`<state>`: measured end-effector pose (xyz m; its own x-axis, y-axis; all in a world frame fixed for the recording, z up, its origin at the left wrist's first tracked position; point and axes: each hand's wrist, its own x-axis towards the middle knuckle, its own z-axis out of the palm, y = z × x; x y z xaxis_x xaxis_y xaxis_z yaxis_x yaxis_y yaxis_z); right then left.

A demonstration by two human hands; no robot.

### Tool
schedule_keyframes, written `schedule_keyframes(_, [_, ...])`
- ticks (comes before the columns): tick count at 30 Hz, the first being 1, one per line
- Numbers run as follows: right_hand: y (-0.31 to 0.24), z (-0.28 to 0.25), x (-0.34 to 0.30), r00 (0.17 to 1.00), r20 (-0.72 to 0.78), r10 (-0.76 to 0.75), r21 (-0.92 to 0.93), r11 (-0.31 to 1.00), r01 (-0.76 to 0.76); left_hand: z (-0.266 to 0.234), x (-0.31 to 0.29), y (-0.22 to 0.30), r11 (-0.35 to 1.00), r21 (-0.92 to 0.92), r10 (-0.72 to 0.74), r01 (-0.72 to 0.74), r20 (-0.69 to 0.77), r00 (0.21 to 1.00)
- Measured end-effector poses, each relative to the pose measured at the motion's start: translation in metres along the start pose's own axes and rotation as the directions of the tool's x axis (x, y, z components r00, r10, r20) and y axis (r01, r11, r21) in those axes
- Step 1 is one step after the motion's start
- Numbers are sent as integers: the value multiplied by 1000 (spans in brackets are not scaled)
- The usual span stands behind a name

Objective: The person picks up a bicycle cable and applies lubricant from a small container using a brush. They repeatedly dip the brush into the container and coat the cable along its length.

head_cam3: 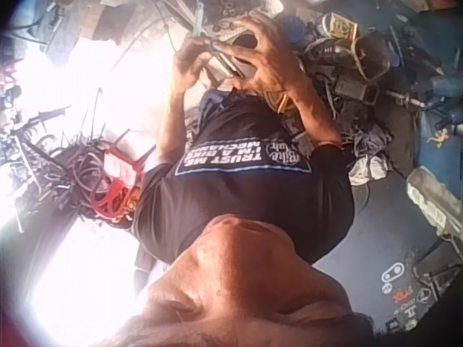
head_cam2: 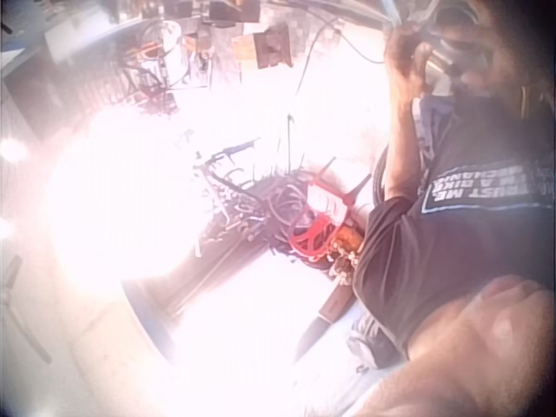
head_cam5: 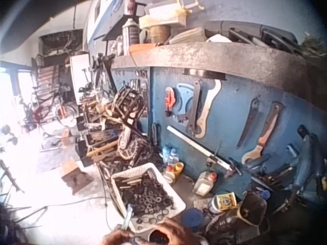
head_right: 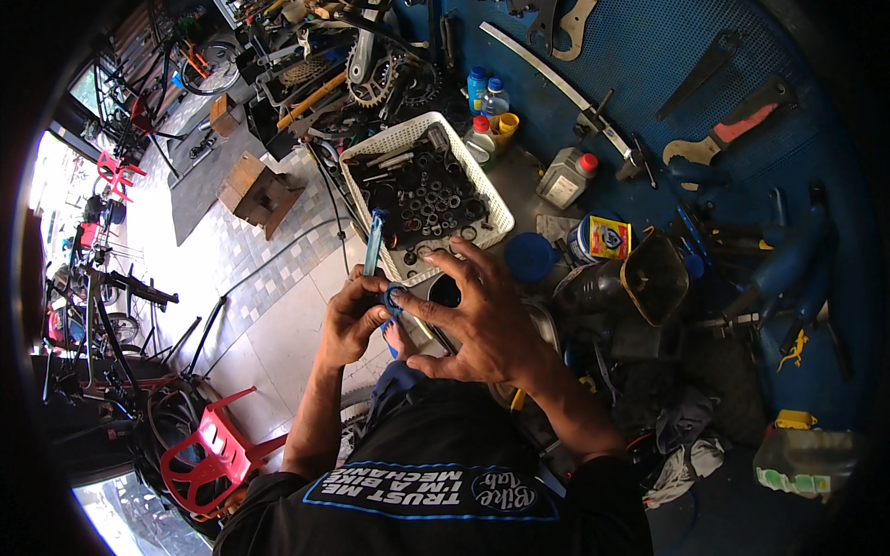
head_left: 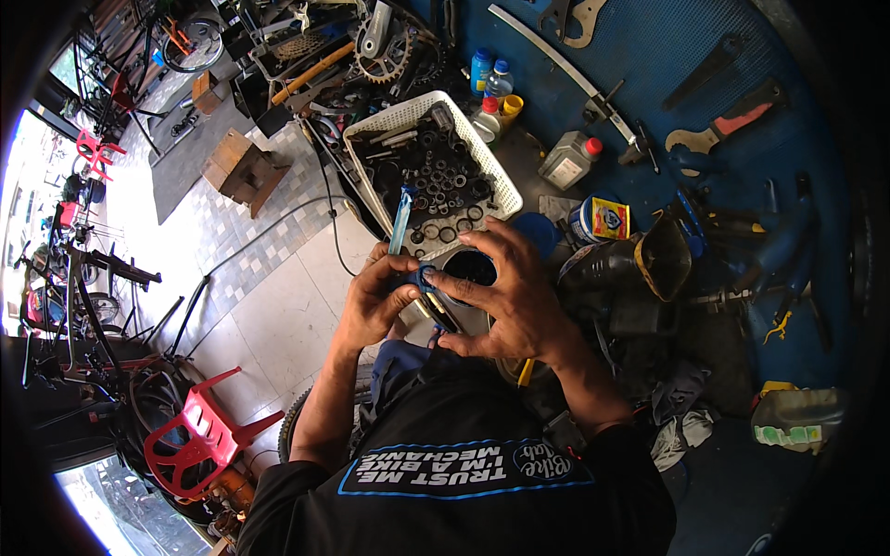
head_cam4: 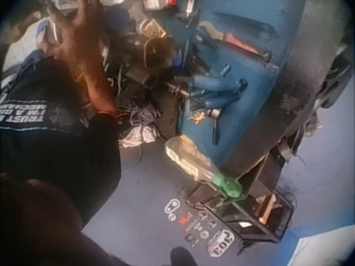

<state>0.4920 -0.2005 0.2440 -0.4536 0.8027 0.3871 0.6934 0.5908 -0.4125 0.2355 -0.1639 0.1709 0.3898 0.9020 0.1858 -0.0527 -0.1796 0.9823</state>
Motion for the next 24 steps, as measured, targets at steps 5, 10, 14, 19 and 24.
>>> schedule_keyframes(5, [-1, -1, 2, 1000, 13, -3, -26, 1000, 4, 0, 0, 2, 999, 38, 0, 1, -10, 1000])
schedule_keyframes(10, [-1, -3, 6, 999, 38, -11, -36, 999, 13, -4, 0, 2, 994, 105, 1, -1, -3, 1000])
schedule_keyframes(14, [0, -4, 7, 999, 50, -22, -15, 1000, 23, -4, 0, 0, 994, 110, 15, -14, -13, 1000])
schedule_keyframes(19, [4, -6, 4, 998, 56, -40, 57, 998, 36, -2, 2, 0, 992, 127, 19, -14, -38, 999])
schedule_keyframes(24, [8, -11, -3, 999, 47, -21, 147, 989, 14, -3, 4, -4, 988, 148, 44, -35, -55, 998])
